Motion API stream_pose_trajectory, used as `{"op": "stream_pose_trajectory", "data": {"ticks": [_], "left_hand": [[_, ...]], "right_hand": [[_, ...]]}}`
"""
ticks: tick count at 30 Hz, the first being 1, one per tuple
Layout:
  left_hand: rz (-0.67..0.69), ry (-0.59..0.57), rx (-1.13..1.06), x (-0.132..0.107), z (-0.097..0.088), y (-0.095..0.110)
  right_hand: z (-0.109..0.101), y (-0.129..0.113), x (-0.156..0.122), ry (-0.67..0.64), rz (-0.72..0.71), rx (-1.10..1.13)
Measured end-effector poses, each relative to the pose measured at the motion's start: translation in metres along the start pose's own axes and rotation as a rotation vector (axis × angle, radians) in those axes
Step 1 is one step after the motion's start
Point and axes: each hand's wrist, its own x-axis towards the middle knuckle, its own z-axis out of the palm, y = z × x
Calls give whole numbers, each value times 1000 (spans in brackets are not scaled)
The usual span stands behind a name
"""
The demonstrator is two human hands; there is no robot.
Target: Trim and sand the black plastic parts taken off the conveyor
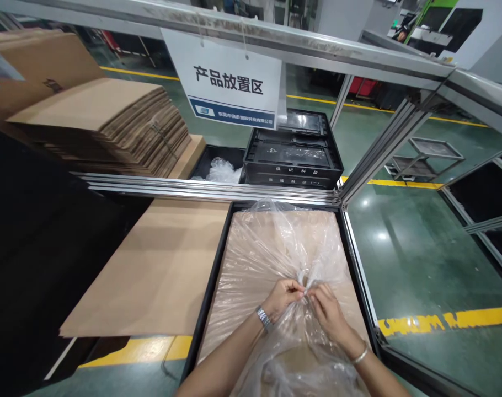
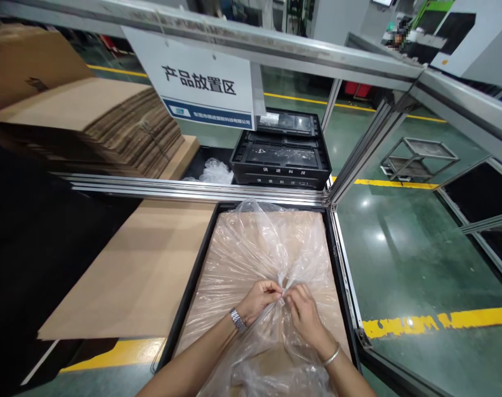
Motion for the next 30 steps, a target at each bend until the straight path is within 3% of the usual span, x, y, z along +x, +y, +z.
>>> {"op": "stream_pose_trajectory", "data": {"ticks": [5, 10, 17, 21, 30], "left_hand": [[82, 8, 209, 1, 1, 10], [223, 149, 542, 1, 11, 16], [353, 347, 850, 5, 20, -4], [429, 392, 925, 2, 18, -13], [535, 351, 952, -3, 13, -14]], "right_hand": [[4, 14, 20, -23, 13, -36], [10, 18, 27, -17, 67, -73], [13, 23, 30, -25, 116, -16], [4, 27, 42, -153, 61, 75], [-15, 42, 62, -446, -15, 173]]}}
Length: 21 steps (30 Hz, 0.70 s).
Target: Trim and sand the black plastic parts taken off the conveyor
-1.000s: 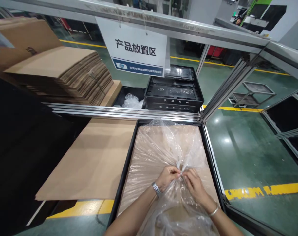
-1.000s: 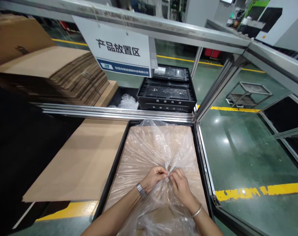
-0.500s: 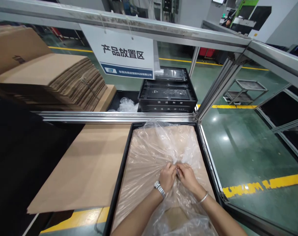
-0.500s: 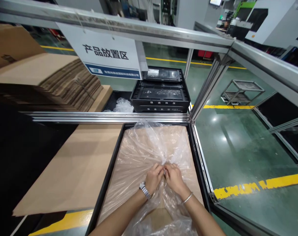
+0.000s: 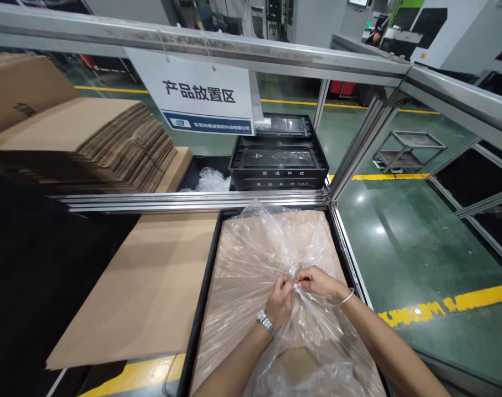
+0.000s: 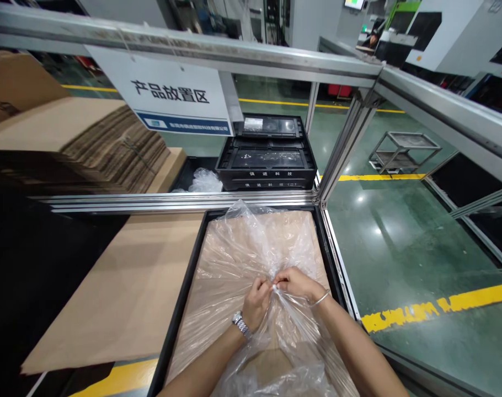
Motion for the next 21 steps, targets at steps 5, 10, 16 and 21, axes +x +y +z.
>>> {"op": "stream_pose_trajectory", "data": {"ticks": [5, 10, 16, 21], "left_hand": [[2, -32, 6, 2, -3, 0], [-53, -78, 117, 6, -9, 1], [-106, -134, 312, 1, -13, 13], [-92, -174, 383, -19, -9, 13]], "right_hand": [[-4, 0, 6, -55, 18, -106], [2, -19, 5, 22, 95, -335], [6, -35, 2, 102, 151, -508], [-7, -21, 7, 11, 112, -456]]}}
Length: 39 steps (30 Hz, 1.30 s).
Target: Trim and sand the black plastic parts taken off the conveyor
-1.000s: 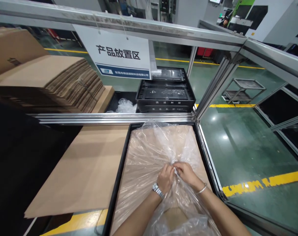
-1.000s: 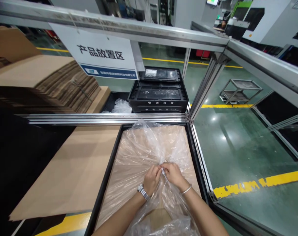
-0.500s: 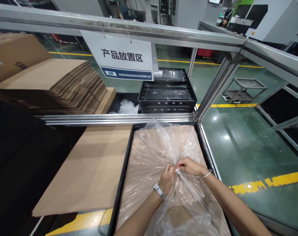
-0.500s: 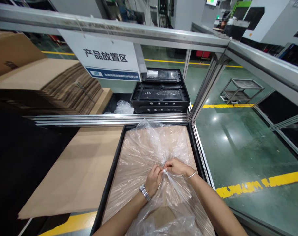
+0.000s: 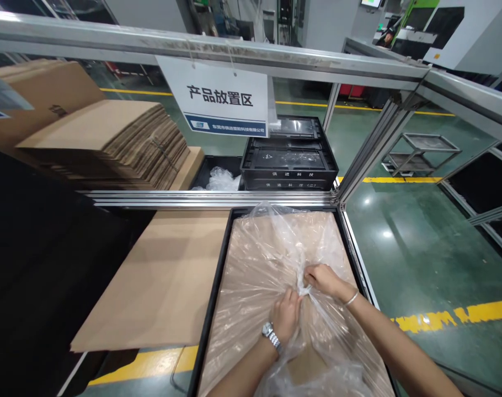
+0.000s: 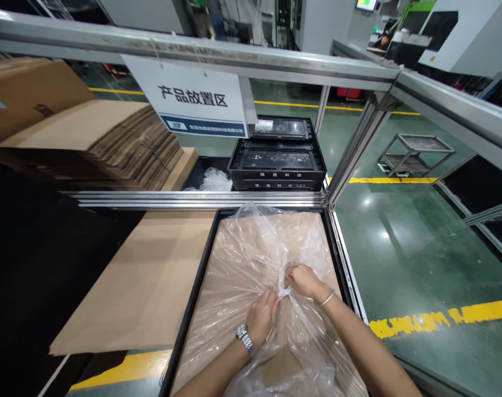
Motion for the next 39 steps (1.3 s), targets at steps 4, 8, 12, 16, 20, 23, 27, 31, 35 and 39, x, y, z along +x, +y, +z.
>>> {"op": "stream_pose_trajectory", "data": {"ticks": [4, 8, 12, 16, 20, 23, 27, 31, 35, 39], "left_hand": [[19, -13, 3, -5, 9, -6], [26, -24, -16, -3, 16, -8], [12, -49, -27, -2, 17, -9], [-21, -83, -45, -2, 11, -7], [-86, -135, -98, -2, 7, 3], [-100, -204, -178, 0, -1, 4], [-7, -308, -360, -16, -37, -18], [204, -441, -521, -66, -75, -34], [76, -541, -286, -88, -65, -14], [-17, -579, -285, -52, -38, 6]], "right_hand": [[1, 6, -2, -76, -75, 52], [3, -1, -3, -138, -102, 36], [2, -7, 4, -192, -57, -54], [2, -10, 10, -214, 21, -144], [11, -16, 12, -157, 135, -234], [16, -22, 11, -95, 202, -280], [6, -29, -1, -1, 136, -274], [-8, -24, -13, 196, 108, -306], [-1, -6, -8, 351, 147, -522], [14, 9, -9, 292, 54, -570]]}}
